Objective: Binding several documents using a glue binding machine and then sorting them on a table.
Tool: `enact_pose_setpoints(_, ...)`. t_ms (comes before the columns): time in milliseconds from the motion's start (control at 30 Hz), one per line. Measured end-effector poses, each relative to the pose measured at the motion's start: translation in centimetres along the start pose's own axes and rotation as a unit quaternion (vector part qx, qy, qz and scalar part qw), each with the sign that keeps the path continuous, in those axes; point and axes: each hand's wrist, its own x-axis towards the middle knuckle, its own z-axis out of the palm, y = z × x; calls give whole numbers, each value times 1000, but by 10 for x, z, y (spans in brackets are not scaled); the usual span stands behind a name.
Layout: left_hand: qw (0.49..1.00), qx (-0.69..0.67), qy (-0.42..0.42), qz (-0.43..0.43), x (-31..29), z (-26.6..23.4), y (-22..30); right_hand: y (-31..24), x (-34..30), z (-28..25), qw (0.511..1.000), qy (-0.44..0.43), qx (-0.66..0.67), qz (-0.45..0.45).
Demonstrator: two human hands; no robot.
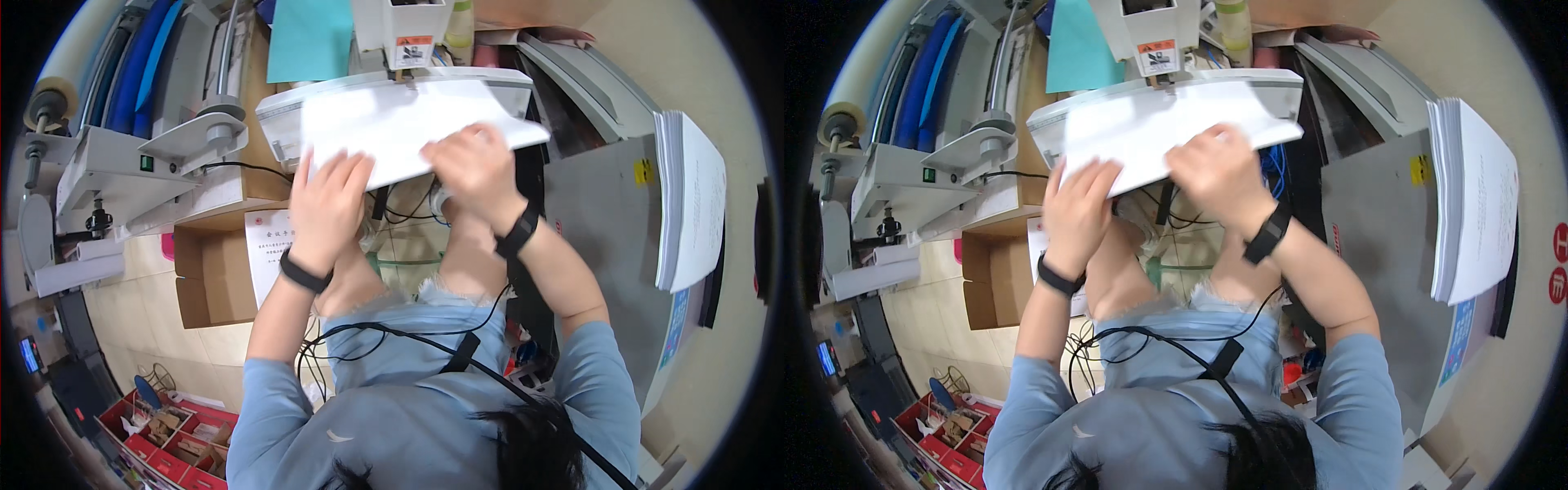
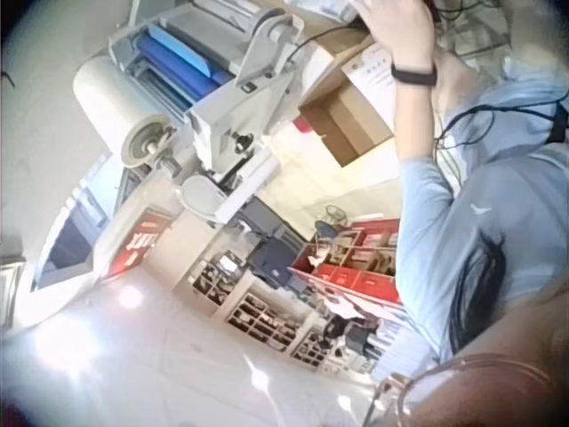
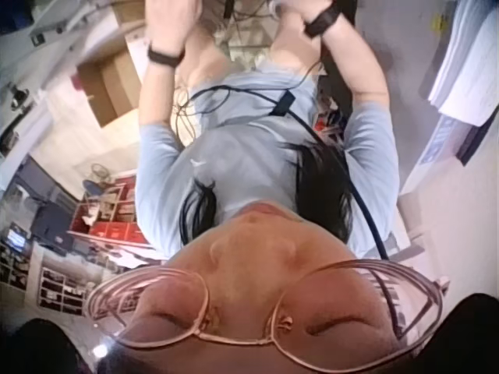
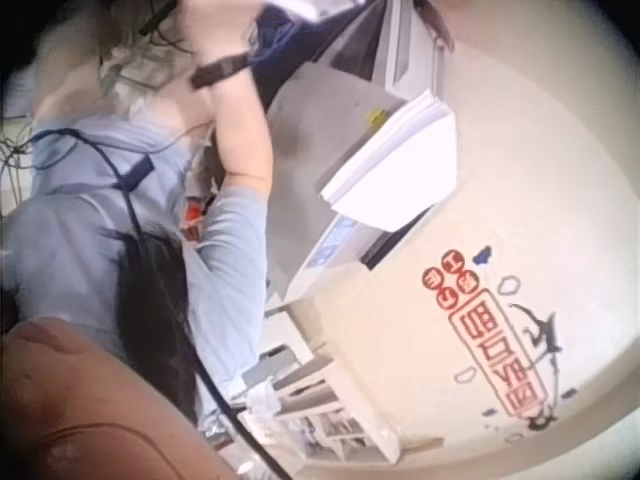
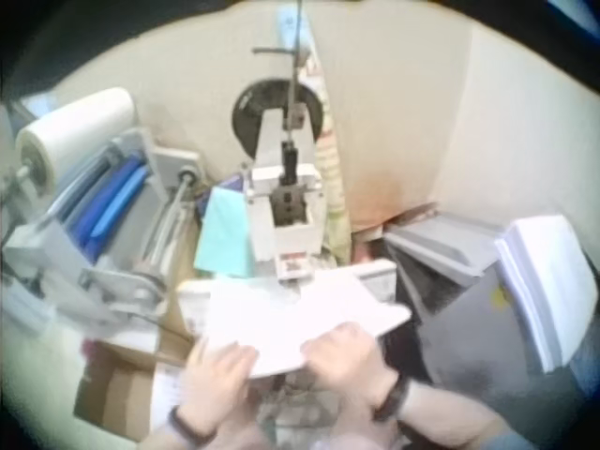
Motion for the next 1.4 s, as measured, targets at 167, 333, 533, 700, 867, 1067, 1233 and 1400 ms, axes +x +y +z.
enact_pose_setpoints(167, 871, -195, -127, -432, -108, -114, -36, -40, 8, -142, 981, 152, -41, 114)
enact_pose_setpoints(333, 665, -387, -119, -627, -359, -124, -132, -3, -67, -235, 856, 76, -311, 407)
enact_pose_setpoints(533, 617, -401, -182, -653, -435, -68, -149, -11, -84, -236, 845, 29, -292, 446)
enact_pose_setpoints(700, 744, 15, -381, -549, -385, 14, -198, -35, -74, -250, 947, 88, -202, 236)
enact_pose_setpoints(867, 745, -436, -44, -503, -236, -14, -141, -84, -32, -221, 995, -62, 72, -14)
enact_pose_setpoints(1067, 235, -884, -202, -349, -133, -9, -30, -124, -1, -137, 877, -251, 347, -220)
enact_pose_setpoints(1233, 538, -759, -143, -338, -121, -39, -25, -110, -7, -122, 814, -426, 373, -131)
enact_pose_setpoints(1400, 863, -475, -84, -148, -95, -78, 5, -100, 38, -113, 993, 42, 93, 57)
